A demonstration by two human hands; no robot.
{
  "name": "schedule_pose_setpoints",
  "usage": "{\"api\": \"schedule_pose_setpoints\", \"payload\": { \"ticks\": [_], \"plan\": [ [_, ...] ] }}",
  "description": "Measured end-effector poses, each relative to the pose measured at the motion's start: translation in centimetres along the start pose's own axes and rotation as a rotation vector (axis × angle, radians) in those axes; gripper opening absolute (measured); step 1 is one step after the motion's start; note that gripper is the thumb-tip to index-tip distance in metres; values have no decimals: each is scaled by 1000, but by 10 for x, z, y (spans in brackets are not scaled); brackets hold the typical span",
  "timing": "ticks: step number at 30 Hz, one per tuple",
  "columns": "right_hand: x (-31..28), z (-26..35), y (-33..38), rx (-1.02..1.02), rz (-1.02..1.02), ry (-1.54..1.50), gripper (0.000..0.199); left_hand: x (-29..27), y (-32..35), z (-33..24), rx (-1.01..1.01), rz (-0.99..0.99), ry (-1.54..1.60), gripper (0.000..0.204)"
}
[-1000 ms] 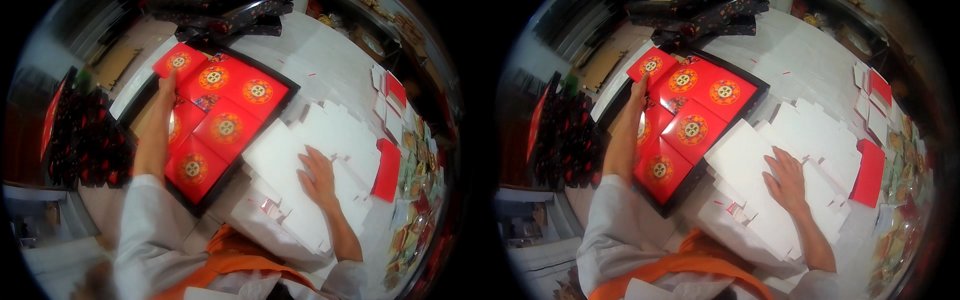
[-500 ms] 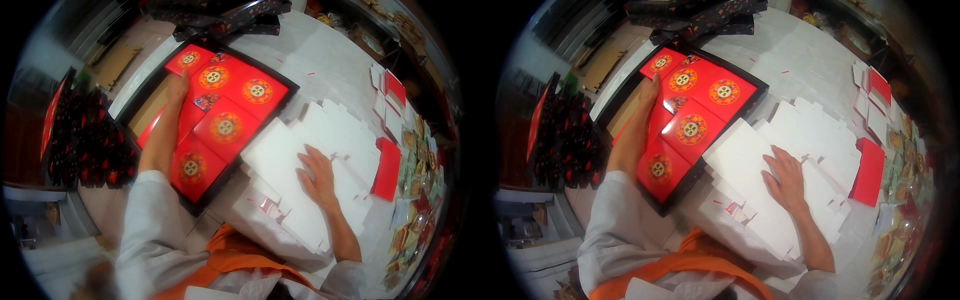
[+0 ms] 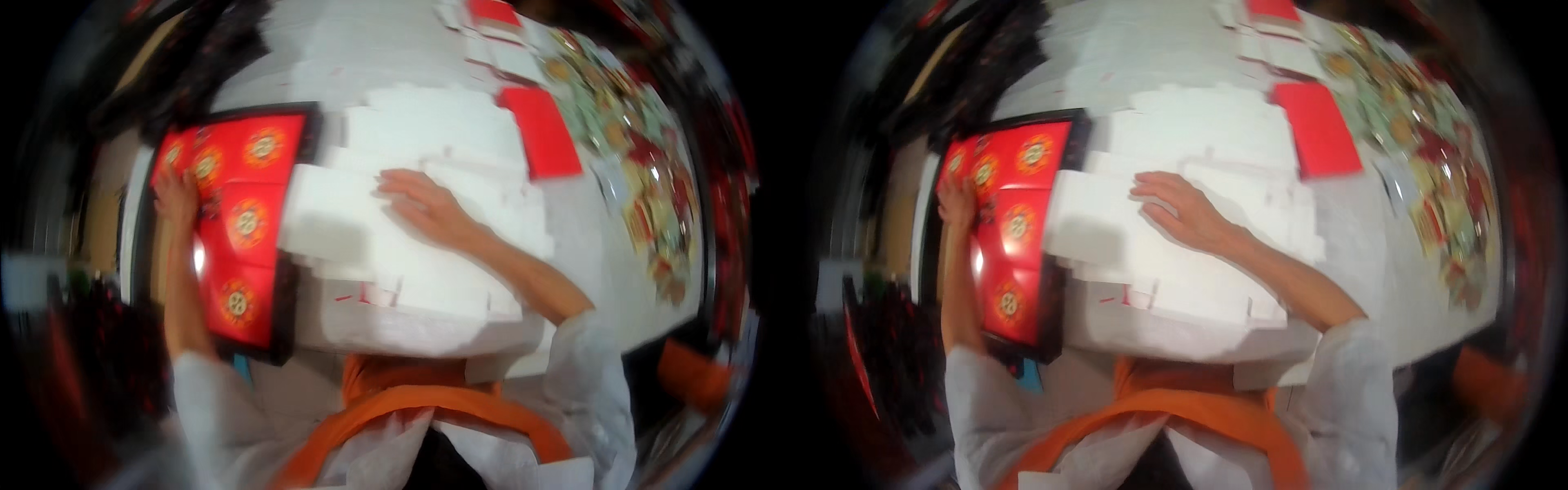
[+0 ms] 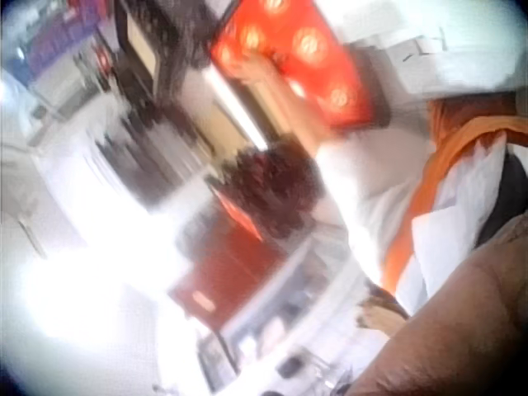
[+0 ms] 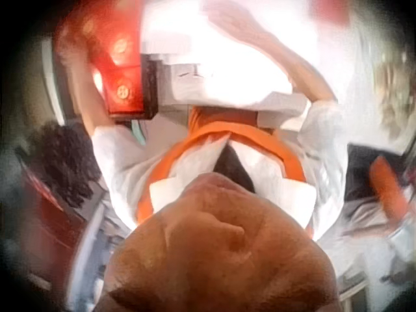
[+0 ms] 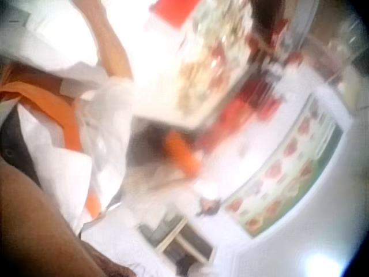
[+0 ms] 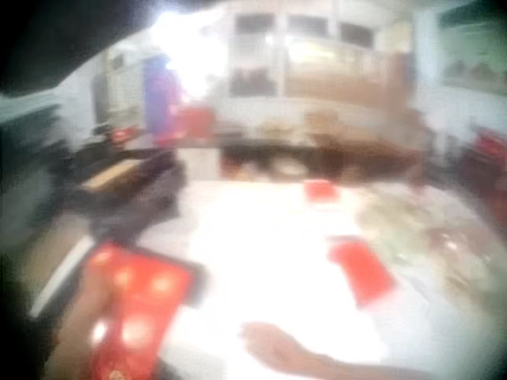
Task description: The person folds flat white cardboard pieces into small red gift boxes. They insert small packaged items into the boxes and place the finished boxes into a larger black tray. The process is repeated multiple times throughout the clip.
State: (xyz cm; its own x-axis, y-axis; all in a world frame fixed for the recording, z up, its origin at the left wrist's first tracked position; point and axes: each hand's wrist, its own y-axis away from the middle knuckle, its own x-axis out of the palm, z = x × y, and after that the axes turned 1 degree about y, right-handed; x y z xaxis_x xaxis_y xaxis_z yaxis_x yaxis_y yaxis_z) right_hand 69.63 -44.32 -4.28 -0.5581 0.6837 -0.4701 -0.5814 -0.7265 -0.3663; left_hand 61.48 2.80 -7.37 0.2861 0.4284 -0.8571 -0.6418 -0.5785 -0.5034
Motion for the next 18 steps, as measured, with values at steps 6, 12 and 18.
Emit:
{"api": "schedule_pose_setpoints", "payload": {
  "ticks": [6,12,18],
  "plan": [
    [-101,-1,83,65,-262,489,32,-166,120,-121,380,76,848,45],
    [-120,8,151,452,-321,720,48,-166,192,-147,274,59,635,51],
    [-82,15,160,628,-340,484,51,-145,191,-161,367,71,548,45]
  ]
}}
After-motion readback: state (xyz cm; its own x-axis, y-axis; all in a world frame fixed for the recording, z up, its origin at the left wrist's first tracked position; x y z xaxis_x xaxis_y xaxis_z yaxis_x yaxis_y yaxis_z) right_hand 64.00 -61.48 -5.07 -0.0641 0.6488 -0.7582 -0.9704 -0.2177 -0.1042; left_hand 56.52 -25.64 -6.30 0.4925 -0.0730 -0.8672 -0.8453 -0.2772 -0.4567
